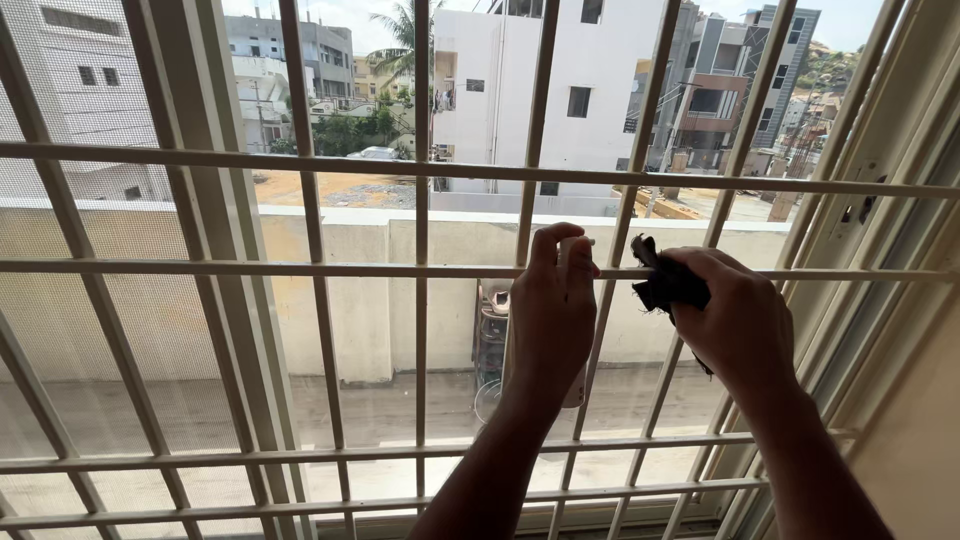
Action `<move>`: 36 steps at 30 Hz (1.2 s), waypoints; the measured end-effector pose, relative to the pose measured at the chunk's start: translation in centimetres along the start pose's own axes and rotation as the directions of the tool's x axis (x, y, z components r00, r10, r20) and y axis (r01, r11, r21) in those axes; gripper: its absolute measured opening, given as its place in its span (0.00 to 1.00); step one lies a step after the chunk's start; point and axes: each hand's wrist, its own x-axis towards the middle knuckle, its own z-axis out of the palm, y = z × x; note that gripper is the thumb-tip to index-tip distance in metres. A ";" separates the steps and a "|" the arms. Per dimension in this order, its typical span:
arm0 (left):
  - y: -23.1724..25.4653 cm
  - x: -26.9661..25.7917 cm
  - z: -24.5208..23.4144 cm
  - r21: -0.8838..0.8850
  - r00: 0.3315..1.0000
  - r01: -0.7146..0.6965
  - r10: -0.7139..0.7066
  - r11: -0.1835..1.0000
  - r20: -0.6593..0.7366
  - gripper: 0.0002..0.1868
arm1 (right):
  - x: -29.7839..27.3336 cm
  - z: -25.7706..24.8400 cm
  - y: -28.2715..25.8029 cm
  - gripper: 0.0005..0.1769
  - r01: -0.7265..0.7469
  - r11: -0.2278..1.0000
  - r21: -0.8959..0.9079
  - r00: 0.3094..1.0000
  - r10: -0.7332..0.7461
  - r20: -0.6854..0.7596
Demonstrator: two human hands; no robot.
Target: The person wipes a metal window grill by hand using a black cloth, moving the cloth along the horizontal bars.
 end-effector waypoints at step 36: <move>-0.1 -0.7 4.4 0.052 0.997 0.077 -0.077 0.996 0.004 0.14 | -1.3 -2.8 8.2 0.16 0.025 0.969 0.246 0.962 0.044 -0.269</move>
